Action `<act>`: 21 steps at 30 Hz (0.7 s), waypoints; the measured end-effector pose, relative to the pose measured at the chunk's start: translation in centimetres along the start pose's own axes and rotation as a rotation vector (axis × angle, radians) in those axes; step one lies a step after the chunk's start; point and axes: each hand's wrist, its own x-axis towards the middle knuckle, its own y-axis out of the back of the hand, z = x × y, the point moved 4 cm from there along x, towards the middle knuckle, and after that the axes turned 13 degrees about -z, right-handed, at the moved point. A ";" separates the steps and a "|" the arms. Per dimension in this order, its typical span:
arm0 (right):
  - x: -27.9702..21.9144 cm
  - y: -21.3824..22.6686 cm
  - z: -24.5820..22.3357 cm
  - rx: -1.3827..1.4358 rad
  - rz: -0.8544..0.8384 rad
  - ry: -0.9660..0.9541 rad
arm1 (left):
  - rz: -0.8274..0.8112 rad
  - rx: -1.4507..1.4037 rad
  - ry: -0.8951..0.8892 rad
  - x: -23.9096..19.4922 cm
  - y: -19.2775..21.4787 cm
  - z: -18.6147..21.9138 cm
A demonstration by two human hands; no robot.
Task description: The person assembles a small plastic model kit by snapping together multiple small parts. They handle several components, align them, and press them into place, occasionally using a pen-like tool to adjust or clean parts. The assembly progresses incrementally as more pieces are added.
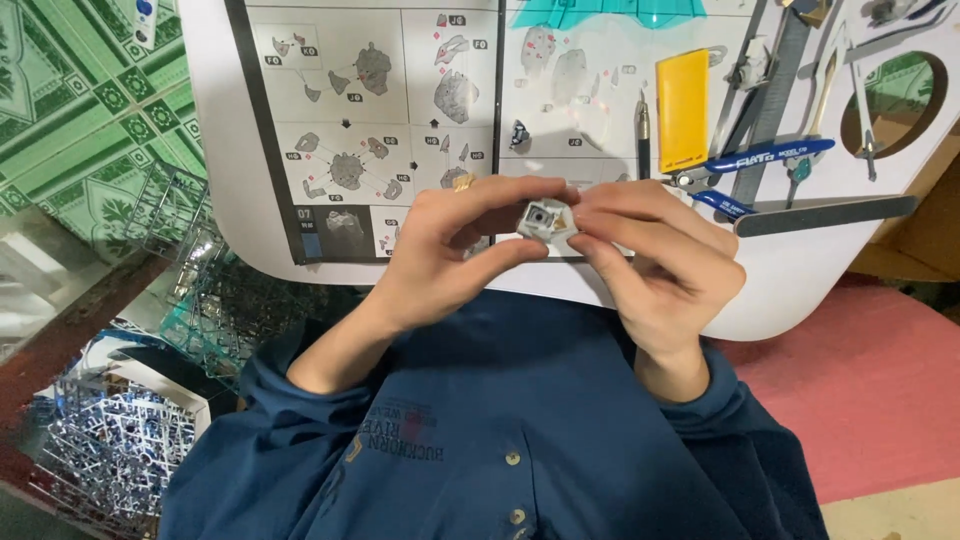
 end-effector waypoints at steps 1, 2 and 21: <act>0.0 0.0 -0.1 0.005 0.002 0.009 | -0.006 0.096 0.000 -0.1 0.0 0.4; 0.0 0.1 -0.2 -0.006 -0.005 0.009 | -0.008 0.191 0.001 -0.2 0.1 0.7; 0.0 -2.4 3.5 0.164 -0.082 -0.044 | 0.137 0.506 0.129 -1.0 1.7 0.1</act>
